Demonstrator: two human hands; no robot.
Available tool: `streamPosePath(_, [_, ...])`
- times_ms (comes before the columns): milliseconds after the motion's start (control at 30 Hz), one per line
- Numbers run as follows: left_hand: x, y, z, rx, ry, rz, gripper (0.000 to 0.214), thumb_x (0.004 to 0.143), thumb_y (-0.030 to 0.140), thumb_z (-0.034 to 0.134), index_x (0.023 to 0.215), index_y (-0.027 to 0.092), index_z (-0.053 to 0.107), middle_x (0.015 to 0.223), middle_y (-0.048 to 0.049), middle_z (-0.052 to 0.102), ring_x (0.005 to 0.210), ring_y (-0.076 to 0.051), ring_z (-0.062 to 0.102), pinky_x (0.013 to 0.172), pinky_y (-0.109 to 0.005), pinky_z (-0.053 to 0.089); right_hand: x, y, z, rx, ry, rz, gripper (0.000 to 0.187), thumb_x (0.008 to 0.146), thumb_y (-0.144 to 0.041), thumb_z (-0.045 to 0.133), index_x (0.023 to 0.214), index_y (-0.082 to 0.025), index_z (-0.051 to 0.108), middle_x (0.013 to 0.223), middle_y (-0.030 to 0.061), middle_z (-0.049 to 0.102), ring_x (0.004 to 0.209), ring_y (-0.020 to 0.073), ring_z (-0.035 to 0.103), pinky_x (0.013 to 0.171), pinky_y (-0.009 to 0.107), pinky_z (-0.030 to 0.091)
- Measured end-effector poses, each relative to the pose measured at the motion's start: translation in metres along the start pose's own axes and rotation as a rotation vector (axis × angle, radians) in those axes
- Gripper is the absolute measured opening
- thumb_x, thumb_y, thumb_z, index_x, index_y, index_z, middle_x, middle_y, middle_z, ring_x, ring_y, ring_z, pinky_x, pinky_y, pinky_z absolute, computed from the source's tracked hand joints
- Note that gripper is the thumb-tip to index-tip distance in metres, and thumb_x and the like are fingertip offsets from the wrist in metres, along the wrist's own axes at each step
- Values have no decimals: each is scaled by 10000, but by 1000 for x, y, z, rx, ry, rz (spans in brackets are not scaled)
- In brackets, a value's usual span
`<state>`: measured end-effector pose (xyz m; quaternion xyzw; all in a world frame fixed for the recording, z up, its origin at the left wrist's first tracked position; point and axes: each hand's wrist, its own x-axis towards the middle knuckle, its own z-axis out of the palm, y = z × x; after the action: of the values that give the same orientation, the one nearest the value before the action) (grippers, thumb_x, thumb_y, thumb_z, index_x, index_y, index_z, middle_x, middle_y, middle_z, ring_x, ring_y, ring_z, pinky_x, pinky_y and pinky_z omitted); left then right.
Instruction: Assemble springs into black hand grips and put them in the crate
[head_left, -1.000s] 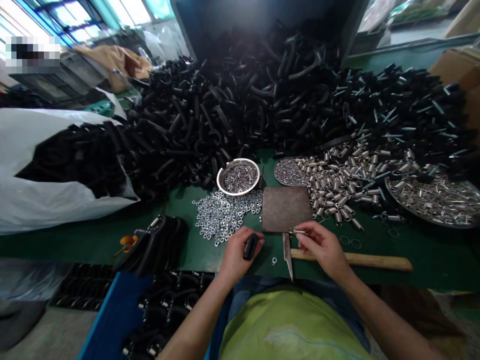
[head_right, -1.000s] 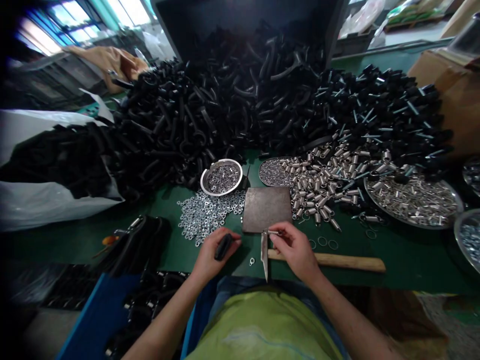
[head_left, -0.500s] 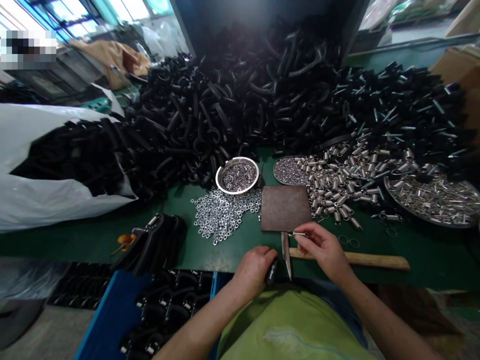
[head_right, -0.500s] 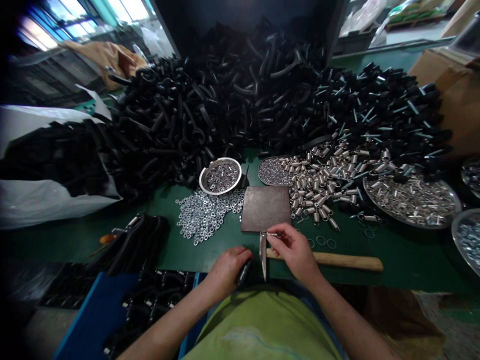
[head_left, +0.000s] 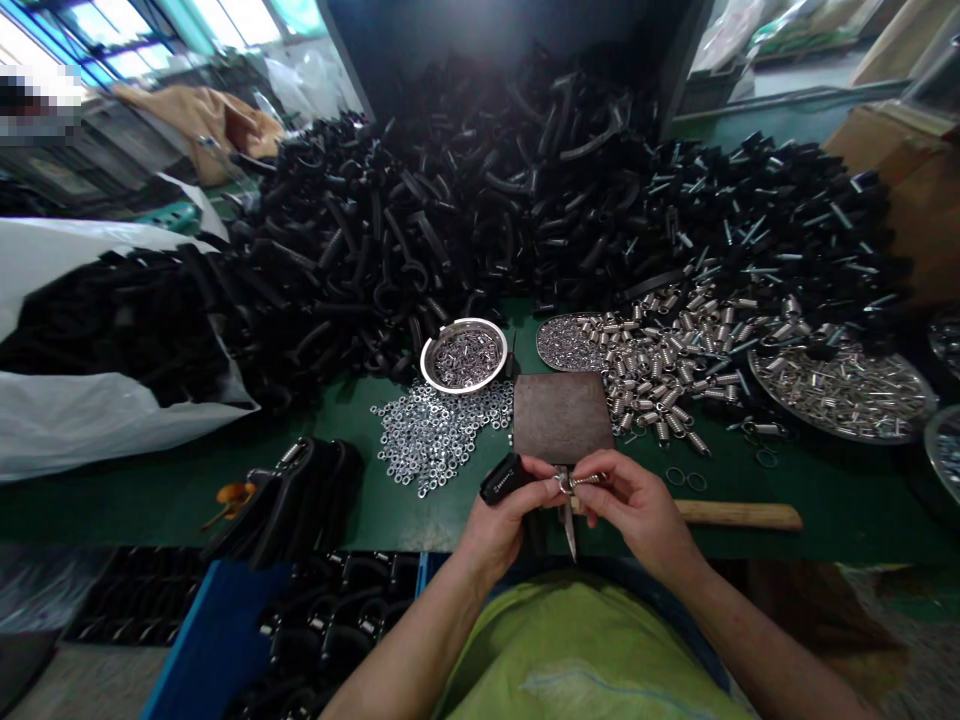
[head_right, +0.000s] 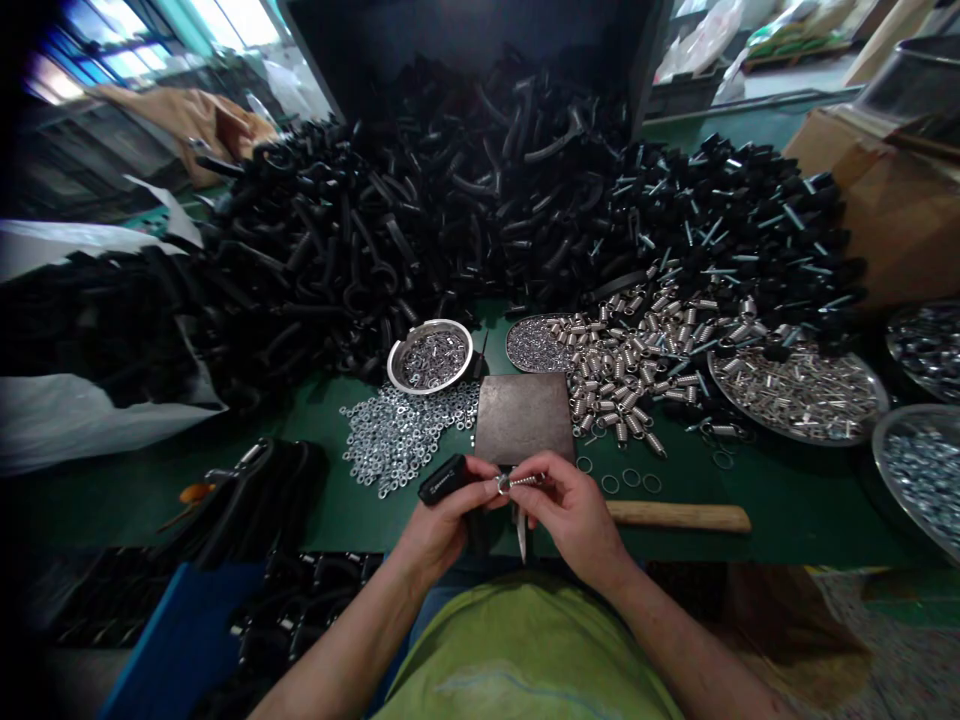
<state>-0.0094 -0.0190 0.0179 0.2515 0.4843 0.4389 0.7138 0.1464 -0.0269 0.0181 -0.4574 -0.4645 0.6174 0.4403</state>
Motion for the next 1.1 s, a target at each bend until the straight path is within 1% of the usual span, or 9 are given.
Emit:
streamPosePath(167, [-3,1,-6,274,-1,129,187,658,276,726,783,155,656,758,-17,667,728,-154,614,739,-281,483,8,6,-2,148,127,84,224,738,-335,682,886,-202,578,726,-6,617,636,132,585,576,258,488])
streamPosePath(233, [-2,0,-7,490,3,196,204,690,337,699,787,161,666,743,-26,668,709,-160,609,689,-262,476,10,6,-6,39,177,36,231,722,-318,697,898,-205,597,834,18,650,744,153,617,677,280,504])
streamPosePath(333, [3,-6,-6,645,-9,126,268,739,427,630,768,160,630,612,-10,619,522,-128,556,503,-222,425,12,2,-12,-218,186,-55,179,755,-294,669,912,-218,628,908,31,667,822,168,631,764,295,495])
streamPosePath(433, [10,-11,1,510,-61,-16,260,699,391,660,714,161,539,547,38,528,396,-71,423,395,-190,325,9,-8,-13,-338,169,-127,154,778,-270,645,927,-232,634,910,23,663,806,164,638,760,294,503])
streamPosePath(533, [14,-14,11,310,-118,-105,247,646,300,685,752,154,517,578,56,489,409,-51,377,398,-183,308,6,-17,-9,-398,153,-214,133,793,-238,622,925,-233,628,916,24,658,816,167,638,755,297,513])
streamPosePath(767, [11,-15,19,277,-131,-123,205,655,228,629,813,157,521,550,72,437,445,-64,355,434,-193,291,3,-20,-1,-668,104,-421,143,818,-172,560,910,-242,643,922,40,670,892,195,618,804,329,483])
streamPosePath(833, [9,-14,19,375,-150,-87,241,663,255,644,856,161,536,595,60,473,485,-75,379,457,-197,308,5,-17,-1,-677,78,-363,144,819,-168,547,901,-240,640,909,35,668,880,192,614,795,322,475])
streamPosePath(1000, [3,-7,15,706,-265,120,387,684,397,687,979,162,599,842,-24,608,754,-164,526,657,-246,406,8,-5,-17,-535,148,-122,132,801,-218,569,924,-226,616,882,17,665,800,172,619,719,286,478])
streamPosePath(1100, [1,-7,8,561,-413,-19,407,735,486,627,974,163,567,656,20,533,568,-110,467,535,-218,375,5,0,-49,-542,39,-43,187,810,-262,568,987,-230,620,890,16,676,814,175,622,728,293,471])
